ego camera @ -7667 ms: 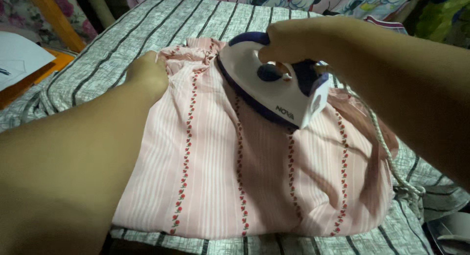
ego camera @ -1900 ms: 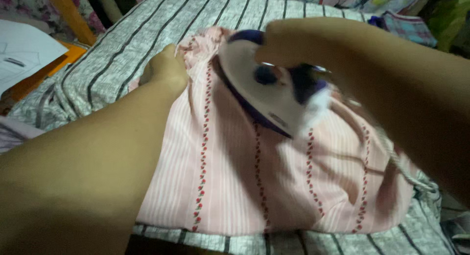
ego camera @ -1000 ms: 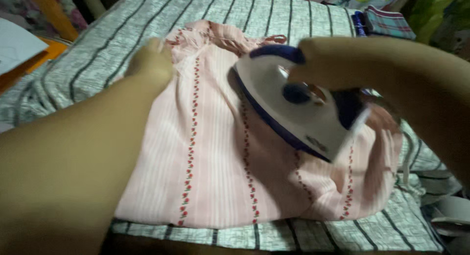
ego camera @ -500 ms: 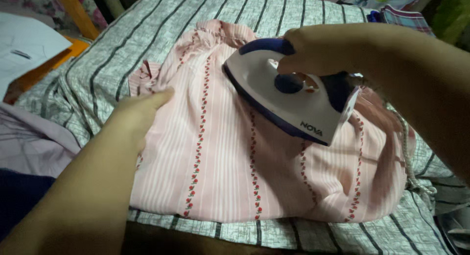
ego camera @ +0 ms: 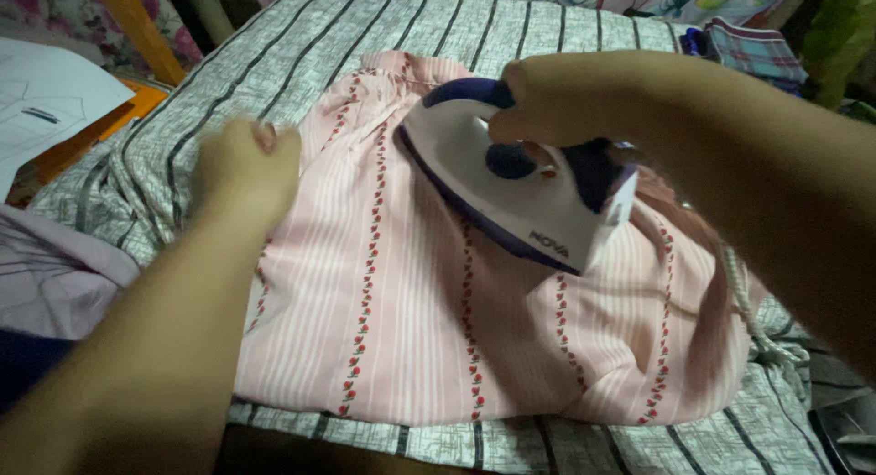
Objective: The person irons a pink garment on a striped surface, smoothing different parts of the fabric and pressing the iron across the material multiple times.
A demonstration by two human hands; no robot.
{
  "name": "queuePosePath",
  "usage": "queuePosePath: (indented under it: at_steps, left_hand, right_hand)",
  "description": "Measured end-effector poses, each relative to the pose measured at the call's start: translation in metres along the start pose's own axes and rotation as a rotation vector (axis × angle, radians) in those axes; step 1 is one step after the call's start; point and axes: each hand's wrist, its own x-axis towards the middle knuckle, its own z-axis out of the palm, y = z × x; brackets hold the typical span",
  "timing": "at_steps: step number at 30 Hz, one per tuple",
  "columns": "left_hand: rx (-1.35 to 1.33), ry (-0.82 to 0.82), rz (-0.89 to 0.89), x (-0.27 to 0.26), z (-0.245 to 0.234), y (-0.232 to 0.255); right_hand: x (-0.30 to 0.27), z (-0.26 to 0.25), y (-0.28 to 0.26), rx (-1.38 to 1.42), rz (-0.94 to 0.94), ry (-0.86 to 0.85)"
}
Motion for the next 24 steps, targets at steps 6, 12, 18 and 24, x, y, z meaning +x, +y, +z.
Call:
queuePosePath:
  at_steps: [6, 12, 18, 24]
  left_hand:
    - [-0.168, -0.647, -0.178, 0.083, 0.030, 0.043]
    - [0.188, -0.641, 0.131, 0.131, 0.055, 0.047]
    - [-0.611, -0.864, -0.530, 0.154, 0.062, 0.020]
    - [-0.518, -0.537, -0.083, 0.171, 0.041, 0.020]
  right_hand:
    - [-0.024, -0.006, -0.001, 0.151, -0.041, -0.089]
    - [-0.059, -0.008, 0.001, 0.158, 0.032, -0.099]
    - [-0.046, -0.009, -0.002, 0.129, 0.013, -0.082]
    - [0.040, 0.013, -0.010, -0.013, -0.157, 0.007]
